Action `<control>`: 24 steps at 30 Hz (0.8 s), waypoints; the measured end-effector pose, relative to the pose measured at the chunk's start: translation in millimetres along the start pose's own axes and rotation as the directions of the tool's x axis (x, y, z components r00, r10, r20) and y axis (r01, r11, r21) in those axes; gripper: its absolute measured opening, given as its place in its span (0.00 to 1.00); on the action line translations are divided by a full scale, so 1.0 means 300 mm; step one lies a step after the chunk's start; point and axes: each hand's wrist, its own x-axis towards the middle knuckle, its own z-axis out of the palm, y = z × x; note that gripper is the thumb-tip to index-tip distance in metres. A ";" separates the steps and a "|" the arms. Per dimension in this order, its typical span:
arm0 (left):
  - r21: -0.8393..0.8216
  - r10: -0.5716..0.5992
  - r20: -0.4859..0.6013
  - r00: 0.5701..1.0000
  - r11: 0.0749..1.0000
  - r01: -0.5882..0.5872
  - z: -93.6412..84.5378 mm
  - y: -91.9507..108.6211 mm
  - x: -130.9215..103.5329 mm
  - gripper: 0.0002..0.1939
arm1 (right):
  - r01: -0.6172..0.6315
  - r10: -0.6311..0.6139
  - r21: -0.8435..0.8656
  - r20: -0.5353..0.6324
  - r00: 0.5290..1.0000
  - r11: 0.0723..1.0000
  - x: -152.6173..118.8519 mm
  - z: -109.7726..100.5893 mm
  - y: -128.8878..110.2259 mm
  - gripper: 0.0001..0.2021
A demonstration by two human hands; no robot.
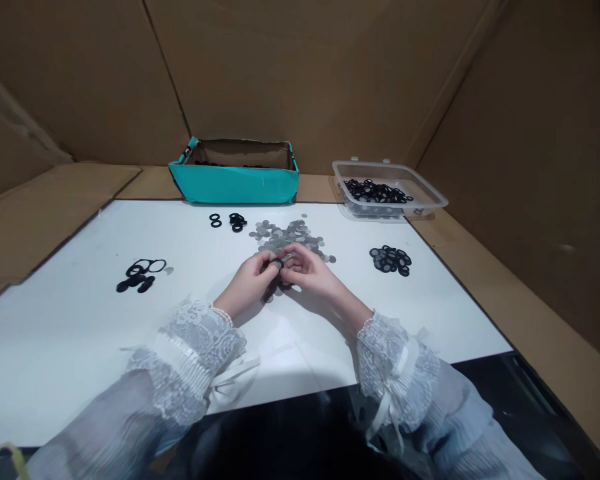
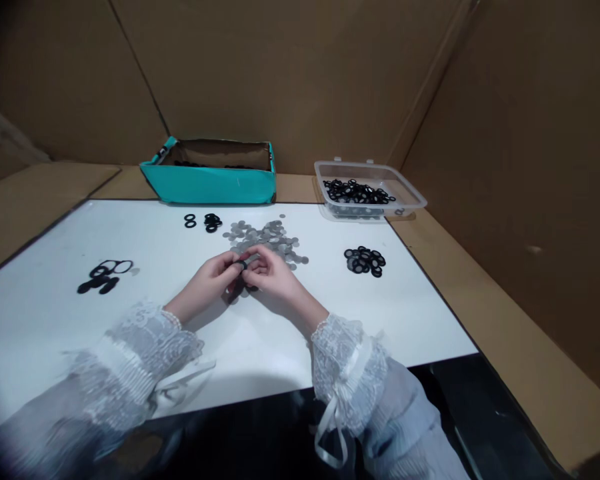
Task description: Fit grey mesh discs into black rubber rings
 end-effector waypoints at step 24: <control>0.656 0.393 -0.535 0.748 0.751 0.075 -0.193 -0.051 0.136 0.10 | 0.227 -0.635 -0.722 -0.361 0.683 0.654 -0.077 -0.232 -0.040 0.07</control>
